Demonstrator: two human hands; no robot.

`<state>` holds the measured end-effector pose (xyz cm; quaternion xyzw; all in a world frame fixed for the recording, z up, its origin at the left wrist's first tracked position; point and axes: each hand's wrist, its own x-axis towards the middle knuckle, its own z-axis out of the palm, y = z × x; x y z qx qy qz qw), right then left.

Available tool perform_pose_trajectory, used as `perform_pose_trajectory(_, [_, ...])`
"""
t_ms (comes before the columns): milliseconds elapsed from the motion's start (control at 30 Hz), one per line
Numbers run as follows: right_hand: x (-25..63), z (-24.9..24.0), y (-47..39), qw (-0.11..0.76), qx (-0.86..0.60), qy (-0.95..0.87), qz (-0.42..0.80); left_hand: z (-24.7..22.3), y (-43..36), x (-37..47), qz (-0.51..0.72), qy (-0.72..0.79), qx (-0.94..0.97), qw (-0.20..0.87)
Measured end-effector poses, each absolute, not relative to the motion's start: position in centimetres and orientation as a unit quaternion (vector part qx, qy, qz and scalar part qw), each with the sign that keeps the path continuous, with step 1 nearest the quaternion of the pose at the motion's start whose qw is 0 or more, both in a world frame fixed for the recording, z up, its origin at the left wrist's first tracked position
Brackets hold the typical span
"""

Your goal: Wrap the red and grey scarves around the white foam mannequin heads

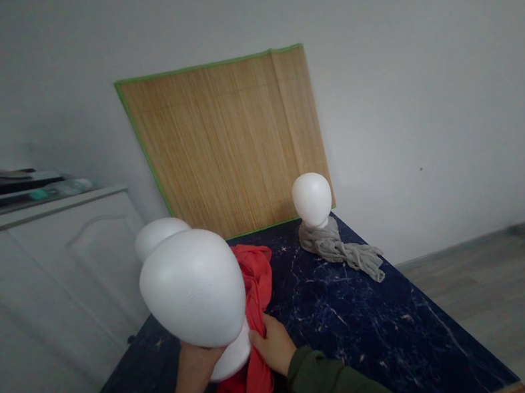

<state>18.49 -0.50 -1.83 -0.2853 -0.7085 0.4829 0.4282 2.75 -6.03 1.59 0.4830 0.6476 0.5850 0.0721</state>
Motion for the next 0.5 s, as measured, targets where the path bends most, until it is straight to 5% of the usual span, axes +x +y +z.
perform_pose_trajectory(133, [19.1, -2.0, -0.8, 0.35, -0.349, -0.784, 0.375, 1.4, -6.9, -1.9, 0.548, 0.688, 0.475, 0.008])
perform_pose_trajectory(500, [19.8, -1.0, -3.5, 0.218, -0.187, -0.928, 0.236, 0.7, -8.2, -10.2, 0.512, 0.781, 0.353, -0.05])
